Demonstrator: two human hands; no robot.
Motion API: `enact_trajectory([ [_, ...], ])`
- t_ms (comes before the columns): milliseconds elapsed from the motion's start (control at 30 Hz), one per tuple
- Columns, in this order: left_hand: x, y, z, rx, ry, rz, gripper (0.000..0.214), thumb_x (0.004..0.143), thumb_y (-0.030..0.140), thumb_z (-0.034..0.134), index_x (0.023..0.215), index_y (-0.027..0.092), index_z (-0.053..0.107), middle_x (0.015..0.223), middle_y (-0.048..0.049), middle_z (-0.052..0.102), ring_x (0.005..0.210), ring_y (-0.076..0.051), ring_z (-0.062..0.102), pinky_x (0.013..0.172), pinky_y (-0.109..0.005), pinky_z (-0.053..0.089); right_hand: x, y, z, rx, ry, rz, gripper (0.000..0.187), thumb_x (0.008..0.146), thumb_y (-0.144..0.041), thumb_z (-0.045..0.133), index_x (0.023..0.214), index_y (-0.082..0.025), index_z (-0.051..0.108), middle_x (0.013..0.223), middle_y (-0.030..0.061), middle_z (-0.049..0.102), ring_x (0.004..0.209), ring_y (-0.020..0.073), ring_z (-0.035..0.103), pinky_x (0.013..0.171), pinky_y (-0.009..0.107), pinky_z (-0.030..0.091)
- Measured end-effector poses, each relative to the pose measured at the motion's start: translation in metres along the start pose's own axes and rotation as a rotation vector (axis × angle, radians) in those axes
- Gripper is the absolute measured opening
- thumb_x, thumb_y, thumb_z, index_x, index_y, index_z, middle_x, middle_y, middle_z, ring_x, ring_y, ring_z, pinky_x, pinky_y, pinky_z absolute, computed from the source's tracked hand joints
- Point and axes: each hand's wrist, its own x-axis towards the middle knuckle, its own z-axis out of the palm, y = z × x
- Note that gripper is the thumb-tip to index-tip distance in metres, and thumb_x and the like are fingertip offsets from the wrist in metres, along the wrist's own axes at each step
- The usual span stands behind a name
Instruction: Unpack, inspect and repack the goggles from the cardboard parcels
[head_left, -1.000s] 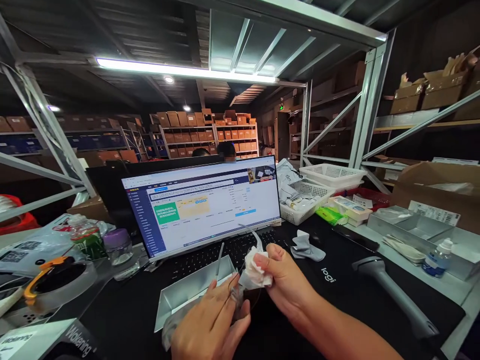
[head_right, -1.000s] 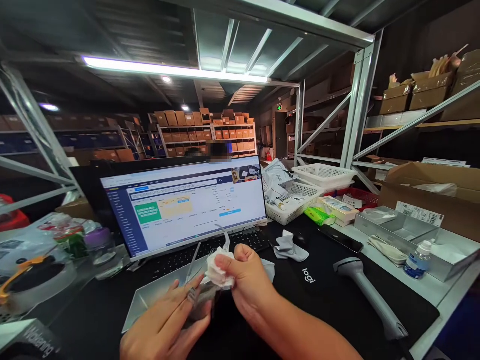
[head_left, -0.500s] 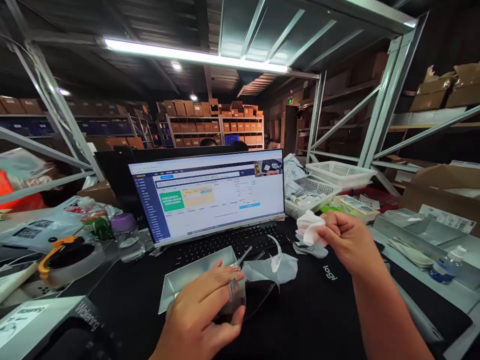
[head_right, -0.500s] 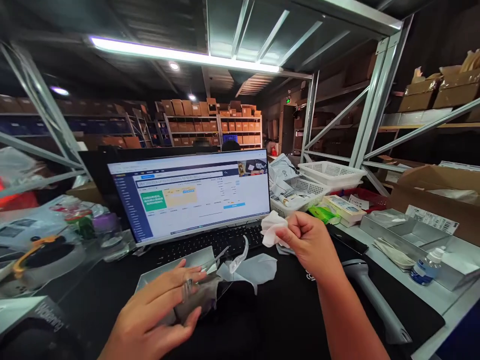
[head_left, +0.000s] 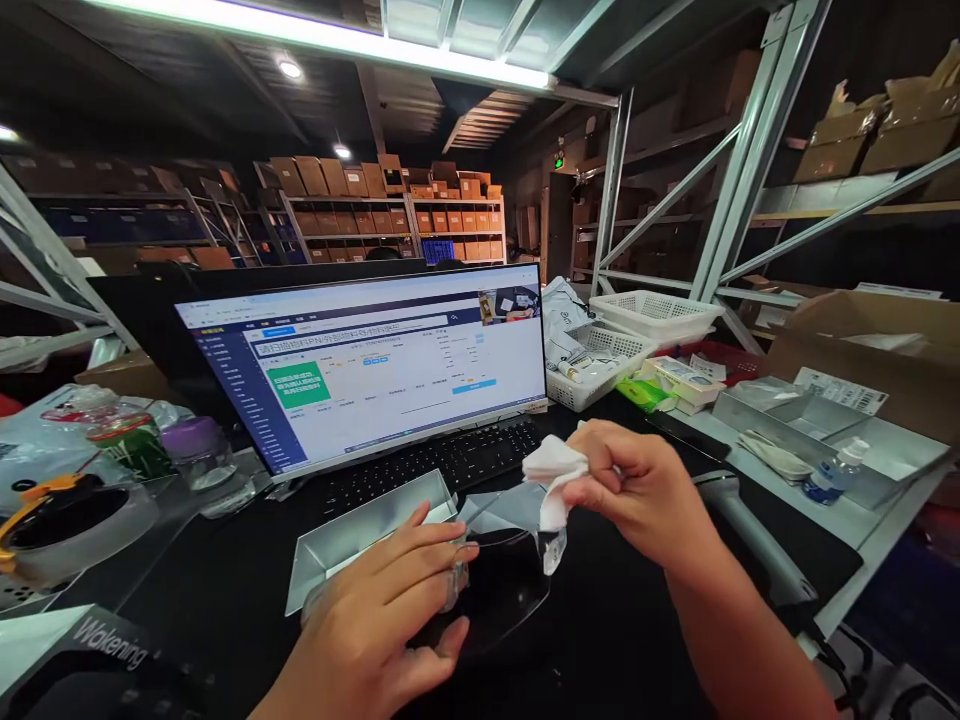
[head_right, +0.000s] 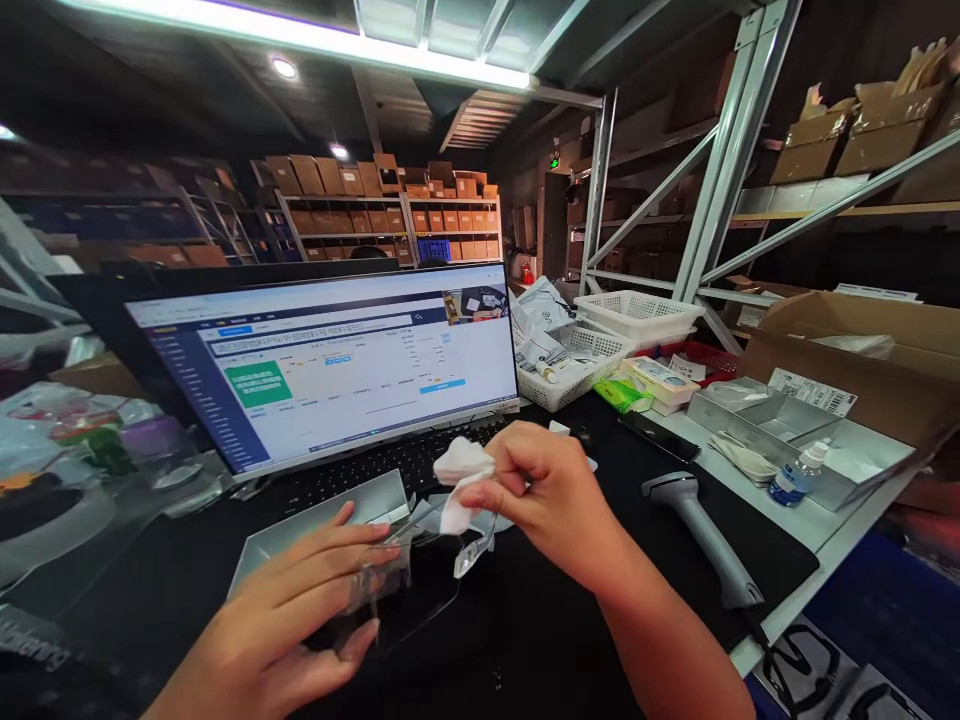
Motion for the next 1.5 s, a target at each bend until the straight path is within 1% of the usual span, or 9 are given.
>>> enact_trajectory([
  [133,0.009,0.004,-0.003,0.030,0.011,0.007,0.018,0.086,0.007,0.063,0.100,0.017,0.069,0.105,-0.0019,0.076,0.113,-0.016,0.067,0.120,-0.039,0.040,-0.005,0.001,0.015,-0.084,-0.275,0.003,0.052,0.089,-0.043,0.072,0.061,-0.021,0.035,0.064,-0.0031,0.047,0.065,0.0137,0.044,0.060,0.026,0.032],
  [300,0.010,0.010,-0.002,0.074,-0.058,0.092,0.013,0.086,0.006,0.063,0.092,0.015,0.069,0.101,-0.0025,0.076,0.104,-0.016,0.070,0.118,-0.038,0.043,-0.004,0.005,0.024,-0.098,-0.773,0.043,0.050,0.084,-0.029,0.080,0.062,-0.019,0.036,0.057,-0.0099,0.037,0.055,0.0080,0.033,0.053,0.024,0.023],
  [367,0.006,0.013,0.000,0.069,-0.120,0.096,0.009,0.087,0.008,0.062,0.088,0.016,0.068,0.101,-0.0042,0.075,0.104,-0.017,0.069,0.115,-0.040,0.046,-0.005,0.005,0.030,-0.058,-0.851,0.027,0.050,0.082,-0.023,0.081,0.061,-0.019,0.035,0.055,-0.0108,0.035,0.053,0.0071,0.032,0.052,0.023,0.022],
  [633,0.004,0.007,0.001,0.164,-0.111,0.171,0.019,0.093,0.009,0.050,0.088,0.016,0.066,0.088,-0.0023,0.074,0.092,-0.016,0.071,0.105,-0.036,0.054,-0.018,0.004,0.066,-0.061,-0.644,0.073,0.046,0.086,-0.021,0.074,0.062,-0.019,0.035,0.057,-0.0100,0.039,0.054,0.0077,0.029,0.052,0.023,0.021],
  [900,0.006,0.002,-0.008,0.107,-0.064,0.219,0.009,0.094,0.019,0.062,0.094,0.012,0.068,0.097,-0.0047,0.076,0.099,-0.015,0.072,0.118,-0.035,0.042,0.011,0.024,0.028,0.165,-0.929,-0.039,0.053,0.089,-0.028,0.071,0.061,-0.020,0.027,0.060,-0.0096,0.025,0.057,0.0080,0.024,0.054,0.023,0.022],
  [1033,0.005,0.001,-0.011,0.055,-0.066,0.195,0.005,0.089,0.012,0.067,0.094,0.013,0.067,0.098,-0.0029,0.076,0.100,-0.015,0.072,0.116,-0.034,0.044,0.023,0.036,0.014,0.240,-1.017,-0.063,0.056,0.087,-0.033,0.072,0.059,-0.020,0.025,0.059,-0.0097,0.025,0.058,0.0091,0.021,0.053,0.024,0.021],
  [1233,0.012,0.006,0.000,0.083,-0.067,0.191,0.007,0.091,0.011,0.060,0.091,0.014,0.066,0.086,-0.0026,0.075,0.089,-0.016,0.074,0.104,-0.032,0.055,0.010,0.022,0.036,0.132,-0.888,-0.007,0.057,0.082,-0.027,0.078,0.058,-0.019,0.026,0.056,-0.0103,0.024,0.056,0.0081,0.022,0.053,0.025,0.019],
  [1367,0.013,0.004,0.002,0.130,-0.082,0.226,0.019,0.096,0.012,0.050,0.089,0.014,0.068,0.087,-0.0038,0.076,0.089,-0.015,0.073,0.108,-0.032,0.051,-0.003,0.010,0.055,-0.028,-0.719,0.028,0.052,0.084,-0.019,0.075,0.057,-0.018,0.030,0.055,-0.0101,0.028,0.054,0.0077,0.024,0.053,0.026,0.019],
  [1500,0.010,0.003,-0.009,0.125,-0.067,0.229,0.008,0.093,0.011,0.061,0.097,0.013,0.068,0.097,-0.0038,0.077,0.100,-0.015,0.073,0.118,-0.034,0.042,0.007,0.018,0.041,0.166,-0.854,0.000,0.055,0.086,-0.027,0.073,0.059,-0.019,0.026,0.058,-0.0098,0.024,0.057,0.0080,0.023,0.054,0.024,0.020],
])
